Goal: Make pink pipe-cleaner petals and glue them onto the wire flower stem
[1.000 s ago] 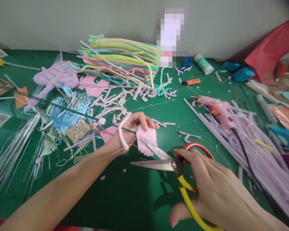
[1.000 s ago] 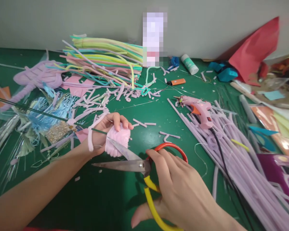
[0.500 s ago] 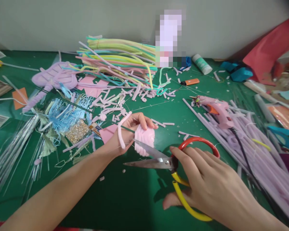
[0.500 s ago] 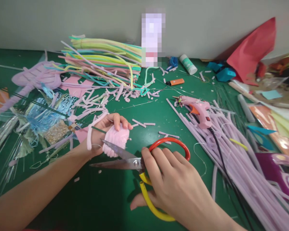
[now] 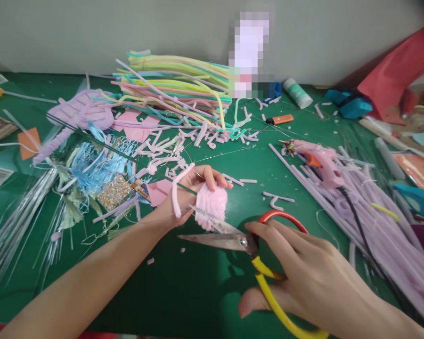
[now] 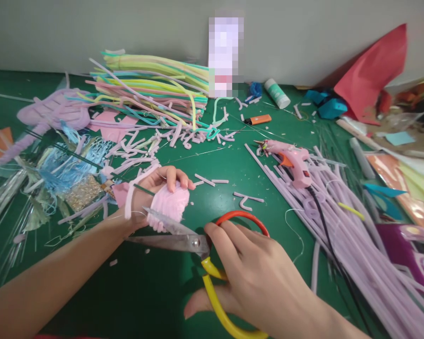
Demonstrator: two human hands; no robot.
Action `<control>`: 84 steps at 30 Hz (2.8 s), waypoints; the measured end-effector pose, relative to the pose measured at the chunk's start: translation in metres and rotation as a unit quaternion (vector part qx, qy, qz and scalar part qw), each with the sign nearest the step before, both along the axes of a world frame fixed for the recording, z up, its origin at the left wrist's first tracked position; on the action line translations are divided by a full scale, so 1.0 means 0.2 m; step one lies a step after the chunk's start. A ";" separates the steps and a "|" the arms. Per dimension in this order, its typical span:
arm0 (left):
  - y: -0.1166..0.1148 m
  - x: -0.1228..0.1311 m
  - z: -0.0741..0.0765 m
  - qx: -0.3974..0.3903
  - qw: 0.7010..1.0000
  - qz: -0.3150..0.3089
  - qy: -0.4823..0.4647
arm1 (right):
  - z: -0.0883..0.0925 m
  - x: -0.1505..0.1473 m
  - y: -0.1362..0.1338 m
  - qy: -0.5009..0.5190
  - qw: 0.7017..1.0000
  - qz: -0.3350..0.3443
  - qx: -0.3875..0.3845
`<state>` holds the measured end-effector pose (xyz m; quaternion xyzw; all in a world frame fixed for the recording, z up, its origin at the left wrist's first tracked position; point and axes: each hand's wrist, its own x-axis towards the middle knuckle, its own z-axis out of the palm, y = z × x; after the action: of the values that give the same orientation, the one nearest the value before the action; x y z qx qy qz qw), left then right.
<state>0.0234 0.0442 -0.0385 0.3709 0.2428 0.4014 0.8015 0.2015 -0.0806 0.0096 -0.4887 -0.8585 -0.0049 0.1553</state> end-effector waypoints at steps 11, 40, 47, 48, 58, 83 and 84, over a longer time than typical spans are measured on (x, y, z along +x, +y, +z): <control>0.00 -0.01 0.00 0.020 1.000 -0.001 0.003 | -0.01 0.00 0.00 0.008 0.999 -0.005 -0.031; 0.02 0.00 -0.02 0.031 0.999 -0.003 -0.014 | -0.06 0.02 0.08 -0.062 0.994 0.021 0.089; 0.01 0.00 -0.01 0.035 0.999 -0.024 -0.009 | -0.08 0.02 0.08 -0.053 0.994 0.019 0.089; 0.01 0.00 -0.01 0.036 0.999 -0.024 -0.009 | -0.09 0.02 0.07 -0.051 0.995 0.016 0.083; 0.00 0.00 -0.02 0.040 0.999 -0.034 -0.007 | -0.14 0.01 0.06 -0.034 0.995 -0.012 0.093; 0.00 -0.03 0.01 0.105 0.994 0.015 -0.005 | -0.16 0.18 -0.01 -0.007 0.962 -0.256 -0.091; 0.00 -0.03 0.02 0.114 0.993 0.016 -0.002 | -0.16 0.18 -0.02 -0.024 0.961 -0.257 -0.096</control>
<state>0.0172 0.0437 -0.0346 0.4554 0.1998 0.4401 0.7476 0.2381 -0.0847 -0.0217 -0.7050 -0.7041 0.0260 0.0809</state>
